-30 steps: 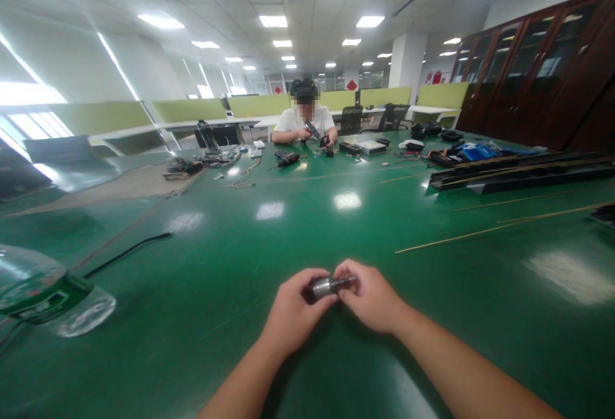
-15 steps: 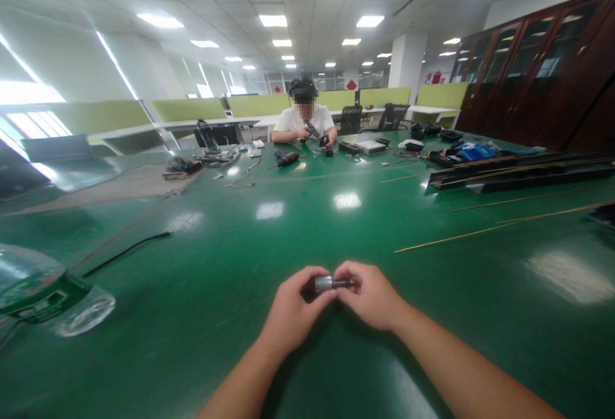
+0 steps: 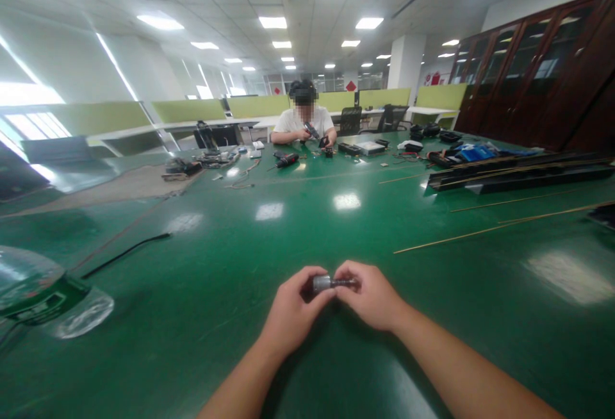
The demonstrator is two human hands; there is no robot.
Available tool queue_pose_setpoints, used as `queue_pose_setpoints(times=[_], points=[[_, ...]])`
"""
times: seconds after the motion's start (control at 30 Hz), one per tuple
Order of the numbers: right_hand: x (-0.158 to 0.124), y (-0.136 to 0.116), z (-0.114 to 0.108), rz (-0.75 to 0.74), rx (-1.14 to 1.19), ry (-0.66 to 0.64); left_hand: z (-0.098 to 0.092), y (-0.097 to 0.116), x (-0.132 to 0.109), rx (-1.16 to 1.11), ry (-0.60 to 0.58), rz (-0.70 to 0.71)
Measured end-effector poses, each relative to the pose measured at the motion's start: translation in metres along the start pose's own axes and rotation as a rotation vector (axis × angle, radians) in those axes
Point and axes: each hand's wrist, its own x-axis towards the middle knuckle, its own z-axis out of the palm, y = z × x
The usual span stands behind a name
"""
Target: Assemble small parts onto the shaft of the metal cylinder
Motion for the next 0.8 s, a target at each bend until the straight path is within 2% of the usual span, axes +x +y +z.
queue_pose_setpoints(times=[0.33,0.8], points=[[0.0007,0.0015,-0.001,0.071,0.04,-0.004,-0.0011,-0.0005,0.0008,-0.085,0.021,-0.049],[0.0017,0.0083,-0.0003,0.055,0.09,0.054,-0.0023,-0.0019,0.0027,-0.145,0.055,-0.104]])
